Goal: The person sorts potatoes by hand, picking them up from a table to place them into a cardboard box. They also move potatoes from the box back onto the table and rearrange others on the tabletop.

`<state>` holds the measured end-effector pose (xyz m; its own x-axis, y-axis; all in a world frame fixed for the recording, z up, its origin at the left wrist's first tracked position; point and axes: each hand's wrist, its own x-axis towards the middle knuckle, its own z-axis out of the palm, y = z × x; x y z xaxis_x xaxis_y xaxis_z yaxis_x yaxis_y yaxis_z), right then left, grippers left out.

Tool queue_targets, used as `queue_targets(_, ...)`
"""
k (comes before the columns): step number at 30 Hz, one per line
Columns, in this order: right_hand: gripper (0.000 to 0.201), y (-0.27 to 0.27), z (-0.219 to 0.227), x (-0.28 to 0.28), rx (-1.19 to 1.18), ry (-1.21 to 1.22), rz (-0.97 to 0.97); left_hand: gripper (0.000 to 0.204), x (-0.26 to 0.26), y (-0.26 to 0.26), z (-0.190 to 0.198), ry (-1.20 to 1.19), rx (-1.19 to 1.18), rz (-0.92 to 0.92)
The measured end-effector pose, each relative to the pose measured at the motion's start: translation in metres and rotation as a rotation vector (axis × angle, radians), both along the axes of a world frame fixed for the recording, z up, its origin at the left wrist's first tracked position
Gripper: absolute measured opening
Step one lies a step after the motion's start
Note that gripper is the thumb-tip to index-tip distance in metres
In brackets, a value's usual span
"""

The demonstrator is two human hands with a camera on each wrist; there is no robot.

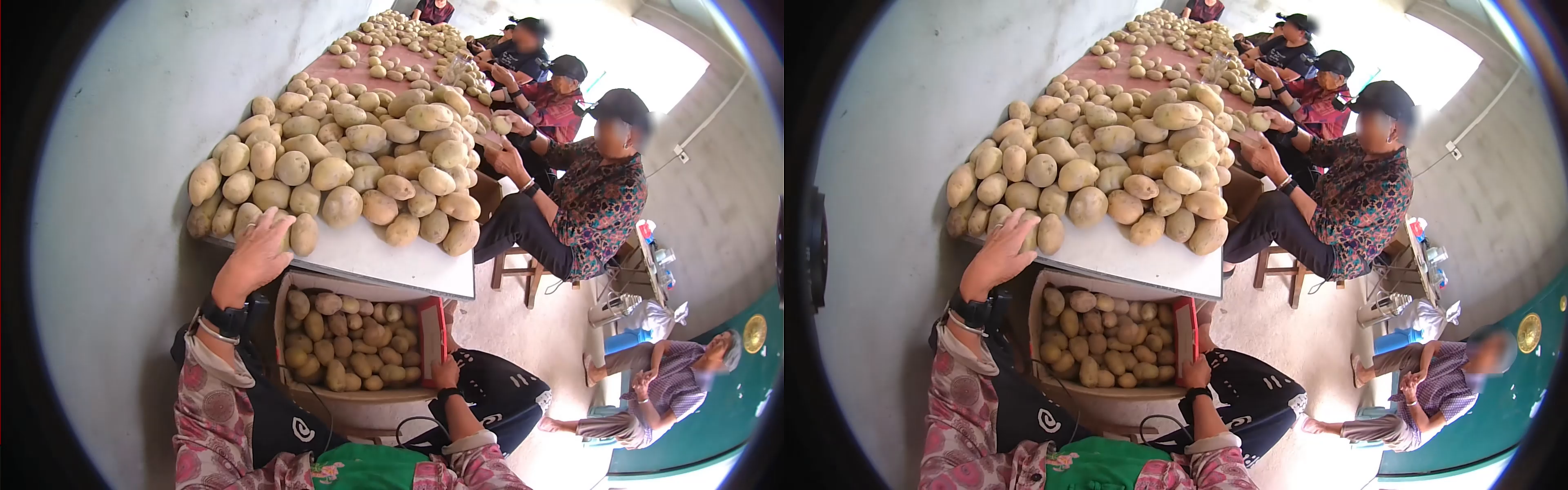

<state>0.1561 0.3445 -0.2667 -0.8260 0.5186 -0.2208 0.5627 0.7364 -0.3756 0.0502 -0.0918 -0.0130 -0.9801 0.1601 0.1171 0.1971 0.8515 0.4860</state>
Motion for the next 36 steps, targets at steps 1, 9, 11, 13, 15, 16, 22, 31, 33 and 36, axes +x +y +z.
queue_targets(1, 0.033, 0.000, 0.001, 0.001, 0.000, 0.000, -0.001, 0.053, -0.003, 0.003, -0.001, 0.014, 0.032, -0.020)
queue_targets(9, 0.033, -0.002, 0.004, -0.001, 0.016, -0.009, 0.016, 0.049, -0.019, 0.012, -0.026, 0.019, -0.116, -0.055)
queue_targets(11, 0.034, -0.002, 0.005, -0.001, -0.004, -0.002, 0.026, 0.050, -0.017, 0.017, -0.021, 0.024, -0.120, -0.034)
queue_targets(13, 0.034, -0.004, 0.009, -0.001, -0.024, -0.008, -0.007, 0.052, -0.017, 0.022, -0.013, -0.035, -0.114, -0.017)
queue_targets(15, 0.034, -0.001, 0.005, -0.001, -0.028, 0.006, 0.006, 0.055, -0.017, 0.023, -0.012, -0.099, -0.113, 0.004)
queue_targets(16, 0.034, 0.002, 0.001, -0.001, -0.036, 0.009, 0.017, 0.055, -0.019, 0.024, -0.016, -0.058, -0.133, 0.002)
queue_targets(22, 0.034, 0.004, -0.001, -0.002, -0.076, 0.028, 0.034, 0.056, -0.026, 0.030, -0.025, 0.004, -0.153, 0.010)
queue_targets(31, 0.034, 0.002, 0.003, 0.000, -0.112, 0.057, 0.026, 0.062, -0.036, 0.041, -0.040, 0.039, -0.236, 0.044)
queue_targets(33, 0.035, 0.003, 0.003, -0.002, -0.137, 0.076, 0.018, 0.063, -0.037, 0.042, -0.044, 0.063, -0.244, 0.051)
queue_targets(36, 0.035, 0.004, -0.003, -0.001, -0.095, 0.057, 0.021, 0.065, -0.040, 0.041, -0.051, 0.181, -0.268, 0.034)
